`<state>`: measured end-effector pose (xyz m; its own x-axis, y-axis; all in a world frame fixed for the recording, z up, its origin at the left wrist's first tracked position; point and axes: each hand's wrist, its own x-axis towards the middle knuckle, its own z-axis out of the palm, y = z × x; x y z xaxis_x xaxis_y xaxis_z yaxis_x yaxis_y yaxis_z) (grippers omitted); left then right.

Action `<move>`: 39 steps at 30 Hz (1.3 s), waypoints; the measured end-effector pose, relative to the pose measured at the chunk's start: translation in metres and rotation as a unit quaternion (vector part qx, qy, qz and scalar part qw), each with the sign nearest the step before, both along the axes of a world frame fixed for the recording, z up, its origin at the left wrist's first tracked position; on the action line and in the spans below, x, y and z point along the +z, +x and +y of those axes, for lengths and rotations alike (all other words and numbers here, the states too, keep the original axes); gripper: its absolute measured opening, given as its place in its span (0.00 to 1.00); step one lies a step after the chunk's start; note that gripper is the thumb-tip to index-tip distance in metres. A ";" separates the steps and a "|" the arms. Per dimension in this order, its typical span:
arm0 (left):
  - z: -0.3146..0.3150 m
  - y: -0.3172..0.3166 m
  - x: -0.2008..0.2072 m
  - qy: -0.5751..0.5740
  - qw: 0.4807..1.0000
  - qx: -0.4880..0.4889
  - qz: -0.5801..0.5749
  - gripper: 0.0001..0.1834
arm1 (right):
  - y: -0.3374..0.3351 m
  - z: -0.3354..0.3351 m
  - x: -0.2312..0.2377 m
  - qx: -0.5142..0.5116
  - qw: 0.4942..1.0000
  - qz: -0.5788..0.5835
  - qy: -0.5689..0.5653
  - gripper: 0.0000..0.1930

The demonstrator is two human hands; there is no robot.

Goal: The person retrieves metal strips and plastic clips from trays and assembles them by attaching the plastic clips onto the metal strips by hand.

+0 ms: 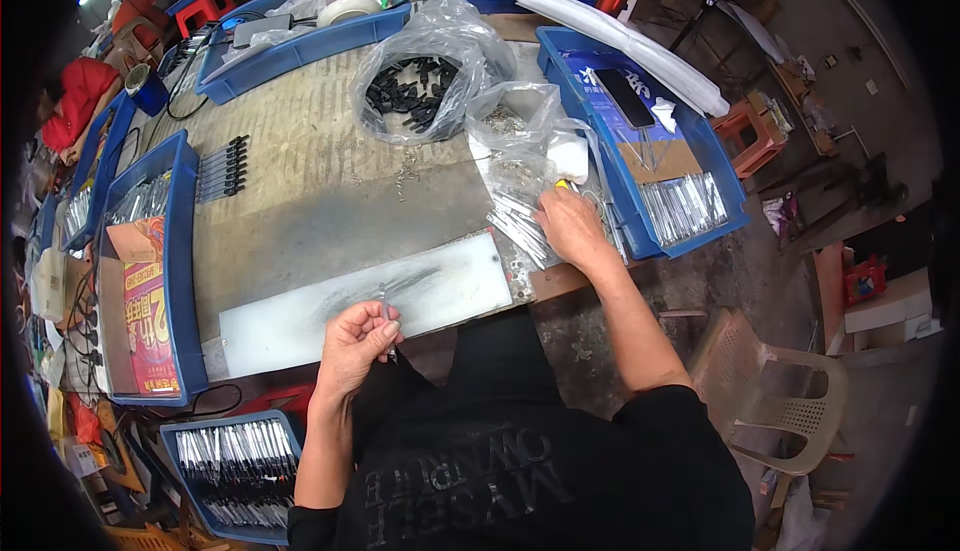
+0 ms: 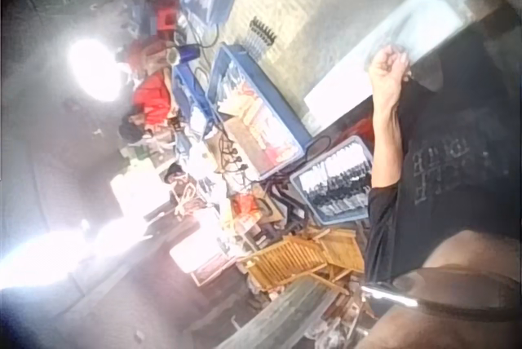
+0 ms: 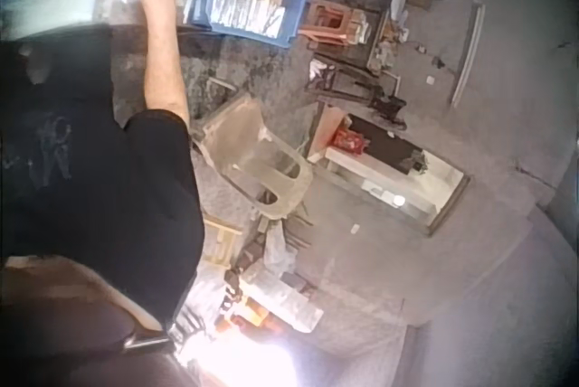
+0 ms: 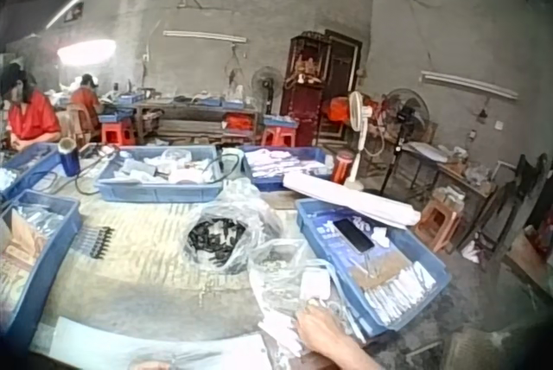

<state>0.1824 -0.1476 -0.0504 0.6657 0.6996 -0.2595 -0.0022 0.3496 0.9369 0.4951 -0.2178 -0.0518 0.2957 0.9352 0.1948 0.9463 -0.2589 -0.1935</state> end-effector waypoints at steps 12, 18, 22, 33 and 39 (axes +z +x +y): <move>-0.001 0.001 0.001 -0.005 1.000 0.014 -0.023 0.07 | -0.010 -0.012 0.028 0.037 0.988 0.148 0.006 0.08; -0.003 0.014 0.000 0.013 0.997 0.044 -0.067 0.05 | -0.061 -0.021 0.033 0.052 0.915 0.397 0.035 0.08; -0.007 0.026 0.002 0.009 0.991 0.085 -0.099 0.05 | -0.099 -0.024 0.025 0.048 0.871 0.487 0.030 0.08; -0.017 0.031 -0.005 -0.038 0.975 0.158 -0.154 0.08 | -0.142 -0.017 0.007 0.092 0.842 0.531 0.000 0.07; -0.016 0.027 -0.009 -0.038 0.975 0.141 -0.165 0.06 | -0.142 -0.014 0.007 0.105 0.725 0.680 -0.026 0.08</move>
<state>0.2093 -0.1638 -0.0598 0.5059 0.8539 -0.1220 -0.4062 0.3606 0.8396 0.3534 -0.2320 -0.0446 0.0312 0.9830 -0.1811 -0.0910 -0.1777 -0.9799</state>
